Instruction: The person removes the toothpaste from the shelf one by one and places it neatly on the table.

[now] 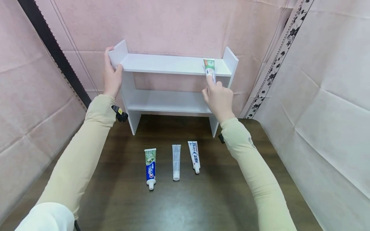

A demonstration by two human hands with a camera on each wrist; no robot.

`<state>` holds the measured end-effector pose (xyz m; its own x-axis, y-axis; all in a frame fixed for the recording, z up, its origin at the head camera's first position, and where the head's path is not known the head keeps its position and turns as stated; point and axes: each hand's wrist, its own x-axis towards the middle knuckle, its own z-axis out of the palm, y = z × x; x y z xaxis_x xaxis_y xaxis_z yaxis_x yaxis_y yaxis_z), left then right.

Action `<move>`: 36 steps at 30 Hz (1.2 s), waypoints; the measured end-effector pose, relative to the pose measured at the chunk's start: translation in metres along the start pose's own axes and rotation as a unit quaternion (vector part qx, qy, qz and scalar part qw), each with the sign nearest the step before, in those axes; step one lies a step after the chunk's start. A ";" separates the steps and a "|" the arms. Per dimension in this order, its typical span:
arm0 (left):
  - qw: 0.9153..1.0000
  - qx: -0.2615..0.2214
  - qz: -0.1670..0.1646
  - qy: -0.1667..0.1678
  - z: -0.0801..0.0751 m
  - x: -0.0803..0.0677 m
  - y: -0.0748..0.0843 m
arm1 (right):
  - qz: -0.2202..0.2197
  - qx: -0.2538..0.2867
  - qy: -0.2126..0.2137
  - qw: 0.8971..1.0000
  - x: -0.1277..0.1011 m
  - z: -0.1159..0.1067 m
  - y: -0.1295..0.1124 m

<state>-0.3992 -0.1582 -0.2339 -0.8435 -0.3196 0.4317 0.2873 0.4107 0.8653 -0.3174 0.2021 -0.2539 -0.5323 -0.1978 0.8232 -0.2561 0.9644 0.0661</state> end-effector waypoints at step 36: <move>1.000 -0.008 0.012 0.001 0.000 -0.002 -0.001 | -0.011 0.083 -0.033 0.996 -0.127 -0.006 0.025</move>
<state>-0.3980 -0.1580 -0.2358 -0.8352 -0.3123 0.4526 0.3146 0.4037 0.8591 -0.2513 0.2520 -0.3537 -0.5756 -0.2350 0.7832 -0.3957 0.9182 -0.0153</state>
